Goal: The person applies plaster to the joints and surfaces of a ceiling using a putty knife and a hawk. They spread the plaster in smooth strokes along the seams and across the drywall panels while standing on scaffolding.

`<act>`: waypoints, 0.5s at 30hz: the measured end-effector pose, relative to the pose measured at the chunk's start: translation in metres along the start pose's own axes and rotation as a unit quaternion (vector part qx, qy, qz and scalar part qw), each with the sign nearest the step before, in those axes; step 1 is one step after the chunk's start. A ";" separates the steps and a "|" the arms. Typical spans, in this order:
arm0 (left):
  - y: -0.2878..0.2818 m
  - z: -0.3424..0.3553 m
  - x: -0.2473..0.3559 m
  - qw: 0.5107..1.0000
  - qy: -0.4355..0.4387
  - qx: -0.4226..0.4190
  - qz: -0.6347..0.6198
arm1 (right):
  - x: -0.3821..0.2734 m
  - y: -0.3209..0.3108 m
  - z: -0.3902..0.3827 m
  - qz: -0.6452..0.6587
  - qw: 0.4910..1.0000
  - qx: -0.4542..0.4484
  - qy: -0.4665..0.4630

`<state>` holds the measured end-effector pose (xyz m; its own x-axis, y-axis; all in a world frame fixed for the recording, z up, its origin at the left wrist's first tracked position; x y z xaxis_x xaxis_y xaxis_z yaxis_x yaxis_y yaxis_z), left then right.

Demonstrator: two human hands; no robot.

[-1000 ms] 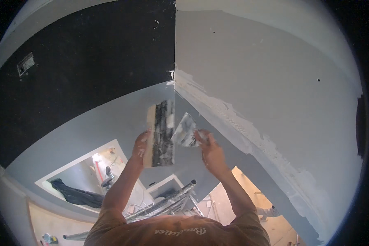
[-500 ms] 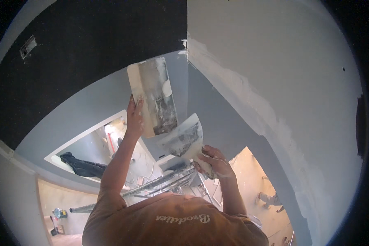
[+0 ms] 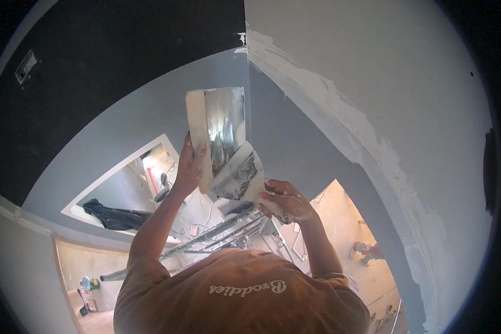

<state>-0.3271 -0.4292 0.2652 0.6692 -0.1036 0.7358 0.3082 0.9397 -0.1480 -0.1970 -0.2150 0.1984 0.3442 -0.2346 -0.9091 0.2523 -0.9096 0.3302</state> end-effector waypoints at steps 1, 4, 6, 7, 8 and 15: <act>0.001 -0.002 0.001 1.000 -0.009 -0.022 0.011 | 0.000 0.000 -0.001 0.000 1.000 -0.001 0.000; -0.001 -0.012 -0.007 0.999 -0.007 -0.014 0.028 | 0.000 0.000 -0.003 0.001 1.000 -0.004 0.007; -0.001 -0.017 -0.011 1.000 -0.016 -0.010 -0.010 | 0.001 0.000 -0.008 0.002 1.000 -0.008 0.010; -0.003 -0.018 -0.013 0.999 -0.024 -0.006 -0.047 | 0.000 0.000 -0.008 0.002 1.000 -0.009 0.008; -0.007 -0.021 -0.017 0.999 -0.023 -0.006 -0.046 | -0.001 0.002 -0.010 0.035 0.999 -0.034 -0.005; -0.029 -0.013 -0.009 0.997 -0.011 -0.072 0.011 | -0.003 -0.011 -0.005 0.124 0.990 -0.069 0.008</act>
Point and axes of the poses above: each hand's wrist, its own z-axis towards the middle knuckle, its own y-axis out of the palm, x = y × z, the point moved 5 cm from there along z, towards the middle knuckle, and after that the axes turned 14 degrees about y, right-handed, at the moved point
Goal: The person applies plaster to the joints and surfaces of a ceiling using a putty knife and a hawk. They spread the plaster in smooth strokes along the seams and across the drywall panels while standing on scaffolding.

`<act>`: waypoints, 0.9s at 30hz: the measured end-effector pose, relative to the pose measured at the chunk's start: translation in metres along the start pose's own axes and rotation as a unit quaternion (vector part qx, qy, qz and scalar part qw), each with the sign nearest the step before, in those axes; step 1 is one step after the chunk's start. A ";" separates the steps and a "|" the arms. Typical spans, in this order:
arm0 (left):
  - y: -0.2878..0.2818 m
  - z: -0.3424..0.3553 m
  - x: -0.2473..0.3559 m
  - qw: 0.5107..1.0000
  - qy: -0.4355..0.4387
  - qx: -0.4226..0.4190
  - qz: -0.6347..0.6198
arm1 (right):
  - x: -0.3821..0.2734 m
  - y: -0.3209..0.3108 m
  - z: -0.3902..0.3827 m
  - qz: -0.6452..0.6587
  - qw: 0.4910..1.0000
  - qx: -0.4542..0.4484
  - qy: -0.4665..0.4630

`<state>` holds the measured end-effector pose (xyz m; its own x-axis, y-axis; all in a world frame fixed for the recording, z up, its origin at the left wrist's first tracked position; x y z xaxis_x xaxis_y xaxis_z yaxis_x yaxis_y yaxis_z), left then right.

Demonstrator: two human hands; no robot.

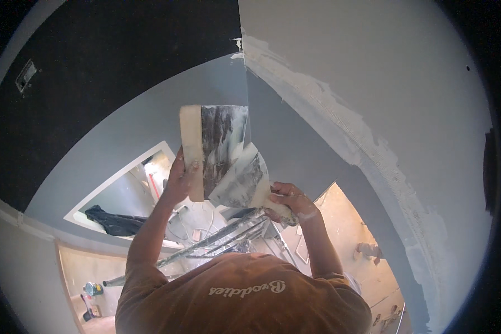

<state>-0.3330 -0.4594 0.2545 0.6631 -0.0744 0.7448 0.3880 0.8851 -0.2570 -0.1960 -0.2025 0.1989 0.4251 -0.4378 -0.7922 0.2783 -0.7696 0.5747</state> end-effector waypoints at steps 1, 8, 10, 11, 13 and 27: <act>-0.004 0.004 -0.004 0.998 -0.039 -0.032 -0.025 | -0.001 -0.008 0.001 -0.001 1.000 0.002 -0.004; -0.080 0.003 -0.057 0.863 0.010 0.043 -0.503 | -0.082 -0.016 0.056 0.006 0.991 -0.029 -0.129; -0.084 -0.011 -0.025 0.910 -0.083 0.258 -0.315 | -0.137 -0.019 0.076 -0.024 0.982 -0.029 -0.187; -0.099 -0.023 -0.034 0.888 -0.087 0.323 -0.317 | -0.170 -0.013 0.092 -0.024 0.977 -0.011 -0.211; -0.110 -0.045 -0.021 0.899 -0.128 0.383 -0.170 | -0.237 -0.001 0.112 -0.023 0.963 -0.001 -0.270; -0.132 -0.129 -0.003 0.874 -0.174 0.429 -0.147 | -0.579 0.081 0.225 -0.063 0.923 -0.147 -0.349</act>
Point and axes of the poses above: each hand's wrist, its own z-axis towards the middle knuckle, its own y-axis out of the palm, x = y × z, the point moved 5 cm from there along z, towards the middle knuckle, and after that the axes turned 14 degrees about y, right-handed, at the moved point
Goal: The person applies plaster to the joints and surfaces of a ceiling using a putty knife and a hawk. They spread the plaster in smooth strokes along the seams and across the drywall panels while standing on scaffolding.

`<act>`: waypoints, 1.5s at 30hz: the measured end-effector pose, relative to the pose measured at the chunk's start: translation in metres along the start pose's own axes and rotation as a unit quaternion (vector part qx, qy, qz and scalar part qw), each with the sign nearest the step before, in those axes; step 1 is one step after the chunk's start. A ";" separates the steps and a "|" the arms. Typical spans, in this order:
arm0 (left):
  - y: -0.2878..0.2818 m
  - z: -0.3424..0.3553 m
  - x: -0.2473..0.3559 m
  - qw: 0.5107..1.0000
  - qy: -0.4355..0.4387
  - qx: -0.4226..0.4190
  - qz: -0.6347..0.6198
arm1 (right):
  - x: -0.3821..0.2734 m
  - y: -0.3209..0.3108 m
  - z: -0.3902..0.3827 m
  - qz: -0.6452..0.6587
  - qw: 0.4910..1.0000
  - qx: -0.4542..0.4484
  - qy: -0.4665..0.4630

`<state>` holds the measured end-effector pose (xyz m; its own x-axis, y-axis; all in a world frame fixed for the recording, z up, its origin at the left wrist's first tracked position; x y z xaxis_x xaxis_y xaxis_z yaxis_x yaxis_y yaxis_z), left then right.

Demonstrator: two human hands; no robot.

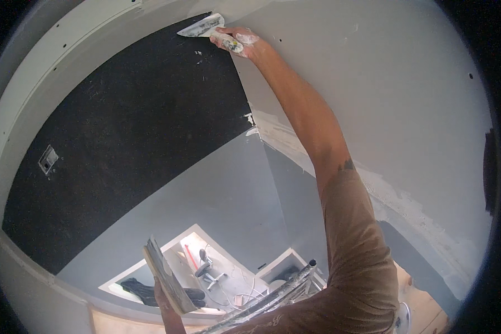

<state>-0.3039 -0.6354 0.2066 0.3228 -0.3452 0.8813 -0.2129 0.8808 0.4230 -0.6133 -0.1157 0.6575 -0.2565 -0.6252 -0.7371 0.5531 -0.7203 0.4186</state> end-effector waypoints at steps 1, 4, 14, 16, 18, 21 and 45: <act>-0.007 0.001 -0.004 1.000 0.008 0.019 0.009 | -0.001 0.001 0.005 -0.006 1.000 0.000 0.003; -0.024 0.006 -0.011 0.999 0.009 0.043 0.010 | -0.002 0.001 0.015 0.019 0.999 0.026 0.011; -0.002 -0.005 0.000 0.994 -0.040 0.096 -0.043 | -0.020 -0.025 0.061 -0.013 1.000 0.006 0.012; -0.007 0.000 -0.007 0.994 -0.045 0.091 -0.047 | -0.032 -0.029 0.069 0.032 0.995 -0.071 0.066; -0.018 0.001 -0.011 0.993 -0.042 0.098 -0.049 | -0.032 -0.020 0.072 0.062 0.993 -0.079 0.065; -0.025 0.003 -0.013 0.995 -0.023 0.089 -0.031 | -0.030 -0.013 0.080 0.026 0.999 -0.019 0.040; -0.014 -0.010 -0.029 0.996 -0.036 -0.079 -0.020 | -0.033 0.026 0.014 0.075 0.996 -0.008 0.046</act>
Point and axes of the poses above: each hand's wrist, its own z-axis towards the middle knuckle, its own y-axis out of the palm, x = y × z, the point moved 5 cm from there along z, towards the middle knuckle, and after that the axes turned 14 degrees about y, right-handed, at the moved point
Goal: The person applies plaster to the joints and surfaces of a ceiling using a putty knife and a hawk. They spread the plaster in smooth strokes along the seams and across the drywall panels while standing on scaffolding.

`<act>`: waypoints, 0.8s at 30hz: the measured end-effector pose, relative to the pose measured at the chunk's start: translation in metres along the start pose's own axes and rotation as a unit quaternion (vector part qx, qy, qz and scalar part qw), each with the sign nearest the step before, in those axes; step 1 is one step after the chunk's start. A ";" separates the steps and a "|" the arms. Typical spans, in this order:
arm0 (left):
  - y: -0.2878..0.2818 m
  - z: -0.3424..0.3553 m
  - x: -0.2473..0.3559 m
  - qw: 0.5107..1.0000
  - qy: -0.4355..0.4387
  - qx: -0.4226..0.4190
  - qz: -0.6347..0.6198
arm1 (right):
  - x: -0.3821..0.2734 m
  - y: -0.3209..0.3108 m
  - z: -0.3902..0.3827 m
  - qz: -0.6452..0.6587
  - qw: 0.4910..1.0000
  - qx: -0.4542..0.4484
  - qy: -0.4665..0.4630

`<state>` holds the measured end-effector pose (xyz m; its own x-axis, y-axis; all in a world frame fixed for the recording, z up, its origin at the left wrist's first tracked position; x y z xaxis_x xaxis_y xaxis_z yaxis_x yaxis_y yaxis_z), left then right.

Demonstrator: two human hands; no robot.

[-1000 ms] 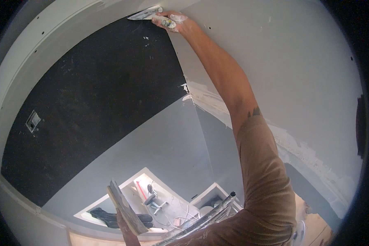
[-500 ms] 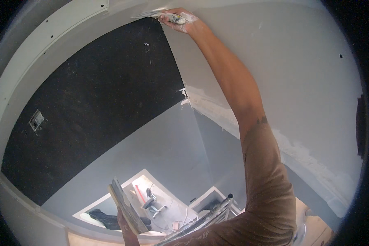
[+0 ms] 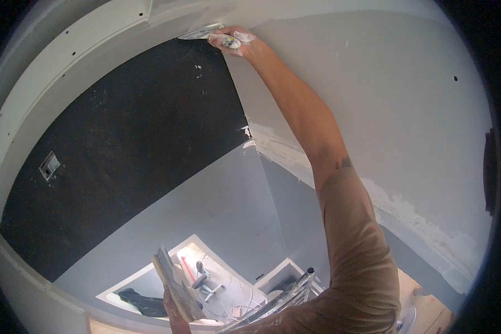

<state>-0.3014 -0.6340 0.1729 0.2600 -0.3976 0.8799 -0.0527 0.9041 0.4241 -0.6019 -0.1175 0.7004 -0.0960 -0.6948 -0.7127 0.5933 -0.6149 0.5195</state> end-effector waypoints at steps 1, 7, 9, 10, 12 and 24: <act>0.004 -0.002 0.003 1.000 -0.007 0.004 -0.001 | -0.001 0.001 0.005 0.001 1.000 0.001 0.000; 0.004 -0.005 0.004 1.000 -0.013 -0.009 -0.018 | -0.010 0.005 0.009 0.018 0.998 -0.058 0.003; 0.001 -0.004 -0.001 0.999 -0.015 -0.016 -0.023 | -0.012 0.004 0.007 0.056 0.998 -0.034 0.007; -0.002 -0.002 -0.004 1.000 -0.013 -0.012 -0.026 | -0.014 0.004 0.005 0.055 0.998 -0.034 0.006; -0.011 0.002 -0.010 0.999 -0.009 -0.009 -0.030 | -0.019 0.006 -0.002 0.096 0.992 -0.074 0.026; -0.005 0.004 -0.008 1.000 0.021 0.018 -0.009 | -0.064 0.031 -0.067 0.148 0.974 -0.123 0.120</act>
<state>-0.3076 -0.6359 0.1642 0.3010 -0.4060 0.8629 -0.0816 0.8905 0.4475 -0.5242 -0.0667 0.7305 0.2798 -0.7027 -0.6542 0.7431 -0.2730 0.6110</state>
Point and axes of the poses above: each hand's wrist, its own z-axis towards the middle knuckle, its own y-axis out of the palm, x = y × z, the point moved 5 cm from there along z, towards the middle knuckle, and after that the axes turned 14 degrees about y, right-handed, at the moved point
